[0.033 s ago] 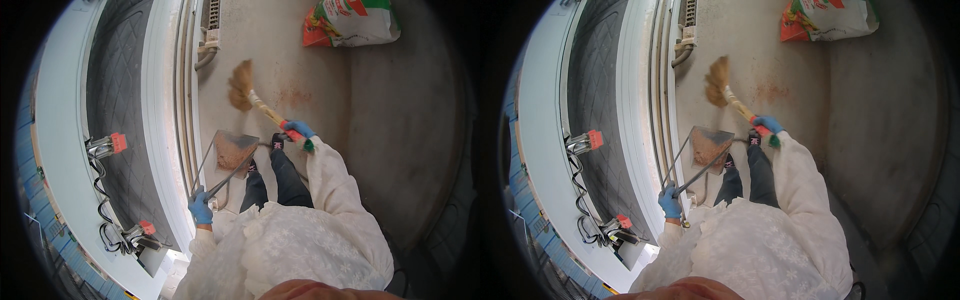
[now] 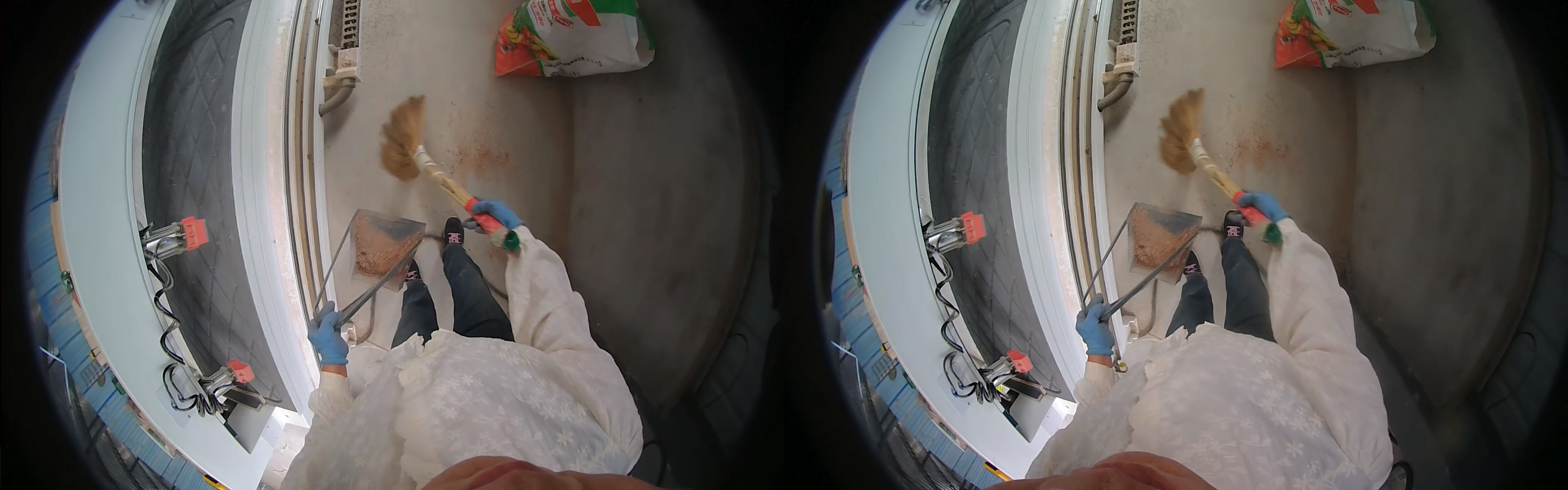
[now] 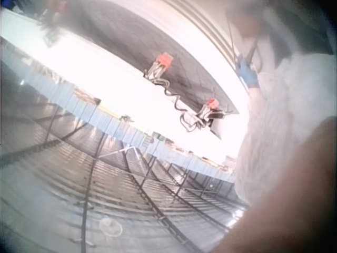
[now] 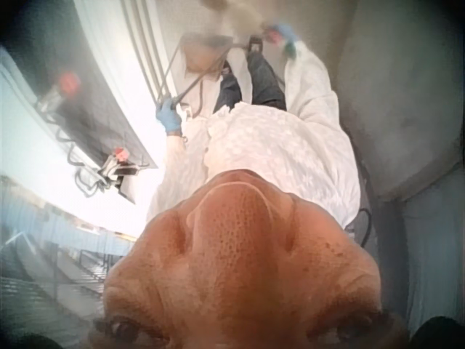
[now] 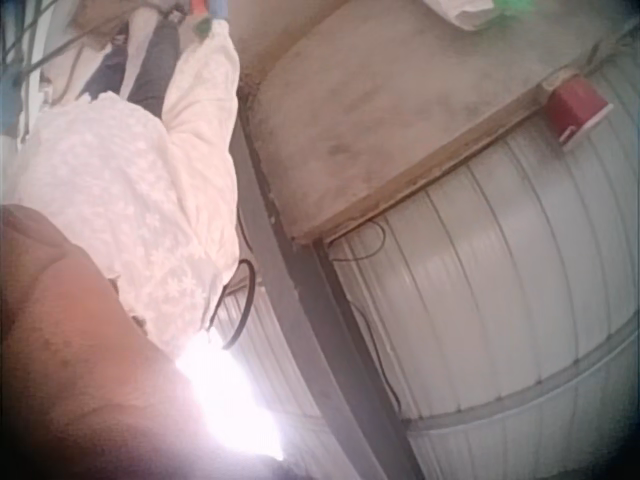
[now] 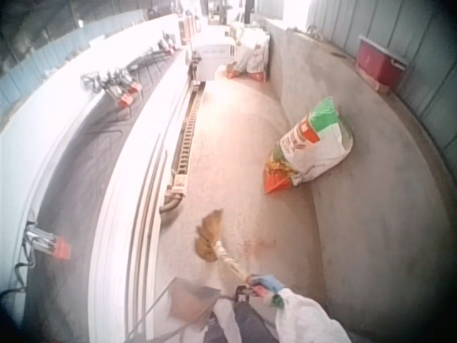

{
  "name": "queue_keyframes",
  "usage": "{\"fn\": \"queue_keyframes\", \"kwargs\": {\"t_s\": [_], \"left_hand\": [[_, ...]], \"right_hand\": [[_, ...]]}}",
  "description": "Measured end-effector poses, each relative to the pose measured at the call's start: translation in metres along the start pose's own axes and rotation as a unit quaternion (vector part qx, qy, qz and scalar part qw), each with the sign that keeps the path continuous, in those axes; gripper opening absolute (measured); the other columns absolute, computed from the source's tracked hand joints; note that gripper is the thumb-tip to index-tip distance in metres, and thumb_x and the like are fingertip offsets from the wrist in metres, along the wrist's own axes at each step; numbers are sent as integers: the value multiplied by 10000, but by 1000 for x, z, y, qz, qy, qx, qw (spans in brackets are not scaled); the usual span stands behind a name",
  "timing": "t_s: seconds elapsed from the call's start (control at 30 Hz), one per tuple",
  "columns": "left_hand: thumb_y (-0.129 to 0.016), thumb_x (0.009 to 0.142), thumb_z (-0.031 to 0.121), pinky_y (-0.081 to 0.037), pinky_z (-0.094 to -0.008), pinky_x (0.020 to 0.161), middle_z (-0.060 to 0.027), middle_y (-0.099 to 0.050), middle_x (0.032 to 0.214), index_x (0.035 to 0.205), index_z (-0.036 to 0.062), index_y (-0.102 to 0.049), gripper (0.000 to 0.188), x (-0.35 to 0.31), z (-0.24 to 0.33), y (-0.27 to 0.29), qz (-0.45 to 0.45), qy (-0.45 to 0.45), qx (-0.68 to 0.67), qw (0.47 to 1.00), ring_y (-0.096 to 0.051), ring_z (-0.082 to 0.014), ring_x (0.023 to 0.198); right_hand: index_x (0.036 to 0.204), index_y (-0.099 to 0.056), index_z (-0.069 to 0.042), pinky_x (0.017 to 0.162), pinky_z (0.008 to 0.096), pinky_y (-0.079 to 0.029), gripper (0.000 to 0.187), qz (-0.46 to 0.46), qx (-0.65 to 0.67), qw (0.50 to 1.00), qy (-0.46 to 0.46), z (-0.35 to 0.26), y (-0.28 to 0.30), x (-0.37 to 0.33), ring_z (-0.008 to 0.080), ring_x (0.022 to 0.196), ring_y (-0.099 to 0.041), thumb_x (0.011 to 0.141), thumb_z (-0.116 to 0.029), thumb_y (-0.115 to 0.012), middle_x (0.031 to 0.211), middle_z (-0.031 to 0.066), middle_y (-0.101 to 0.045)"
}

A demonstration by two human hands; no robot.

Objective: The person sweeps wood shavings from the floor using a broom and dustpan, then pours the collected shavings into a large sack. The person repeats the sweeping and collecting process multiple times.

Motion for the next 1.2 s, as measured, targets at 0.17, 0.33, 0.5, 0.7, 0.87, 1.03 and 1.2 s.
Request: {"fn": "queue_keyframes", "kwargs": {"t_s": [0.17, 0.33, 0.5, 0.7, 0.87, 1.03, 1.2], "left_hand": [[-662, 765, 6, -524, -252, 693, -112, -677, 917, 1105, -88, -639, 354, 8, 1, -20, -62, -11, 12, 998, -638, -164, 767], [-680, 770, 19, -531, -271, 709, -127, -689, 996, 1125, -78, -644, 370, 15, 2, -45, -91, -29, 78, 992, -640, -167, 816], [-675, 786, 38, -520, -270, 701, -107, -687, 989, 1137, -65, -652, 366, 21, 10, -67, -129, -49, 112, 984, -621, -145, 790], [-663, 800, 41, -513, -263, 694, -98, -686, 984, 1125, -58, -660, 340, 38, 14, -96, -163, -71, 132, 975, -615, -132, 783], [-655, 804, 12, -523, -258, 707, -101, -685, 987, 1118, -79, -638, 328, 53, 3, -116, -175, -45, 112, 977, -625, -137, 788], [-666, 799, 16, -527, -263, 723, -108, -686, 993, 1114, -83, -639, 331, 74, -11, -133, -190, -45, 144, 970, -633, -141, 800], [-673, 804, 17, -538, -270, 711, -111, -691, 969, 1072, -84, -657, 287, 94, -38, -170, -195, -47, 148, 969, -642, -148, 788]], "right_hand": [[1392, -445, -14, 587, 272, -556, 570, -53, 82, 995, 33, 27, 59, -60, 218, 741, -691, 866, -175, -597, 978, 212, -681], [1212, -559, 45, 585, 302, -547, 425, -25, 55, 992, 110, 32, 74, -147, 227, 704, -694, 840, -152, -614, 899, 206, -693], [1340, -512, 41, 551, 331, -551, 559, 19, 15, 989, 144, 19, 86, -191, 250, 611, -676, 809, -99, -619, 918, 232, -683], [1392, -473, -65, 772, 392, -546, 719, 206, -449, 837, 234, -6, 123, -91, 298, 868, -691, 700, -136, -651, 1073, 199, -671], [1342, -478, -85, 755, 424, -538, 710, 249, -450, 852, 99, -19, 116, 2, 316, 847, -690, 655, -113, -654, 998, 196, -681], [1208, -525, -84, 715, 448, -536, 466, 168, -458, 873, 11, 35, 94, -16, 340, 784, -692, 749, -134, -588, 956, 215, -676], [1216, -515, -81, 924, 471, -472, 416, 179, -518, 836, -4, 112, 106, -73, 413, 1109, -591, 816, -192, -549, 1158, 261, -621]]}}
Point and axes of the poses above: each hand's wrist, its own x-axis towards the middle knuckle, its own y-axis out of the back of the hand, z = x × y, the point moved 1 cm from there along x, towards the middle knuckle
